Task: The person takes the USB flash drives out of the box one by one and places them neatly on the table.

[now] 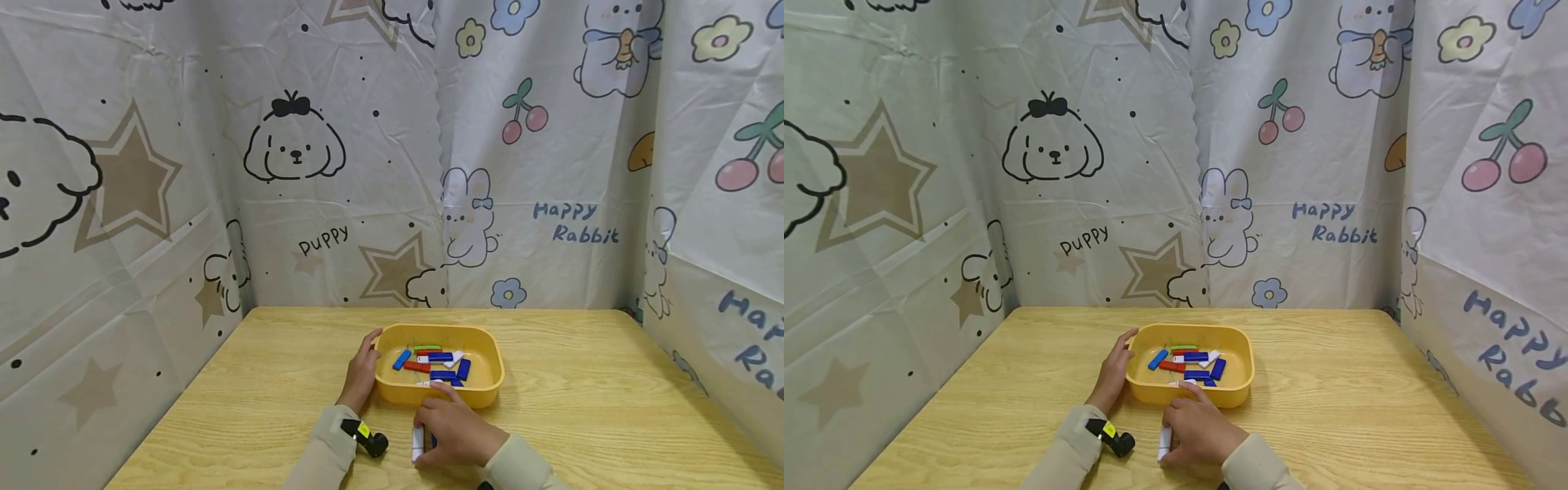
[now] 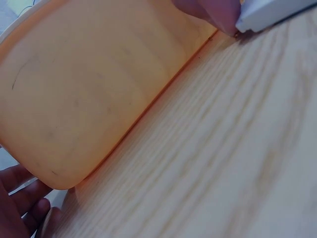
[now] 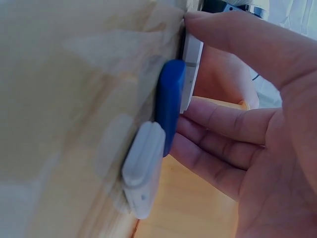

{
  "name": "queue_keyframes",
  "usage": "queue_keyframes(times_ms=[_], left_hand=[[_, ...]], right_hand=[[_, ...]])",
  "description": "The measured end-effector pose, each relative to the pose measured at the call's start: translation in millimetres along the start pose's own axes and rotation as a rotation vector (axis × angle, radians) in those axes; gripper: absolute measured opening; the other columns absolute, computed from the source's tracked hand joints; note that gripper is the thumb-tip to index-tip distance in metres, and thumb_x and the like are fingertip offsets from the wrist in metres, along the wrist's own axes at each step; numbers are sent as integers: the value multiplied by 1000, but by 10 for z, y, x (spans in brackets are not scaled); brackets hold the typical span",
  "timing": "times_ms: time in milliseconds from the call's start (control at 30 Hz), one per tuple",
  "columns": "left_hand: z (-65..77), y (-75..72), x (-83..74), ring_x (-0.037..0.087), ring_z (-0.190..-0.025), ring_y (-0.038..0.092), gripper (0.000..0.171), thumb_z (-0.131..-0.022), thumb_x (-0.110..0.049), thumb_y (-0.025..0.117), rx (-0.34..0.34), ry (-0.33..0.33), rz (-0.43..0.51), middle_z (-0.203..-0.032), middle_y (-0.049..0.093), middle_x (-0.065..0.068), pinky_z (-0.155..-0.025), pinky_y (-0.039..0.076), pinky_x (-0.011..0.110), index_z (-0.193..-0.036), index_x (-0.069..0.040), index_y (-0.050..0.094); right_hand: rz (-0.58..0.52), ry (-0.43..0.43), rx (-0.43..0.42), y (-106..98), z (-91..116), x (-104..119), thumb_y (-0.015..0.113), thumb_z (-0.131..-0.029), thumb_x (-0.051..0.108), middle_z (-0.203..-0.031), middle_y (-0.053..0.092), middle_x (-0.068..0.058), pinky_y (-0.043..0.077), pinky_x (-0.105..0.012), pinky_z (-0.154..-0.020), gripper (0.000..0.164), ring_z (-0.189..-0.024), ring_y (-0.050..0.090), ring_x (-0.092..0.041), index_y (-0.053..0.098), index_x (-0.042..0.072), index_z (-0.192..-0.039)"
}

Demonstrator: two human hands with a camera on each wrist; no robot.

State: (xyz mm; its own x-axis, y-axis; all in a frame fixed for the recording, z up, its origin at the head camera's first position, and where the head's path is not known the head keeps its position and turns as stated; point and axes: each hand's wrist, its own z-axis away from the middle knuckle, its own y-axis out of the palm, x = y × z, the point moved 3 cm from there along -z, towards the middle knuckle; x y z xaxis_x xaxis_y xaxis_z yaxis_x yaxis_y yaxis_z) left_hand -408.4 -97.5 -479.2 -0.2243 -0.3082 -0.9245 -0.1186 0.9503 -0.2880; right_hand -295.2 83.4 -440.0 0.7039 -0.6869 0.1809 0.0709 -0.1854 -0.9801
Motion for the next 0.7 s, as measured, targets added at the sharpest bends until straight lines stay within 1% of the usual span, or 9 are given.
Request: queue_keyframes(times_ms=[267, 700], left_hand=[[8, -8, -15, 31, -131, 42, 47, -96, -15, 39, 6, 0, 12, -146, 45, 8, -107, 32, 53, -142, -23, 46], [3, -8, -19, 31, -130, 43, 46, -96, -14, 39, -2, 14, -3, -145, 46, 10, -107, 32, 54, -141, -24, 47]], right_hand=[[7, -7, -2, -4, 6, 4, 76, -72, 54, -94, 59, 15, 15, -44, -114, 45, -101, 56, -4, 66, 20, -99], [4, -4, 0, -8, 14, 2, 76, -73, 54, -96, 59, 15, 15, -44, -115, 45, -103, 56, -4, 66, 20, -100]])
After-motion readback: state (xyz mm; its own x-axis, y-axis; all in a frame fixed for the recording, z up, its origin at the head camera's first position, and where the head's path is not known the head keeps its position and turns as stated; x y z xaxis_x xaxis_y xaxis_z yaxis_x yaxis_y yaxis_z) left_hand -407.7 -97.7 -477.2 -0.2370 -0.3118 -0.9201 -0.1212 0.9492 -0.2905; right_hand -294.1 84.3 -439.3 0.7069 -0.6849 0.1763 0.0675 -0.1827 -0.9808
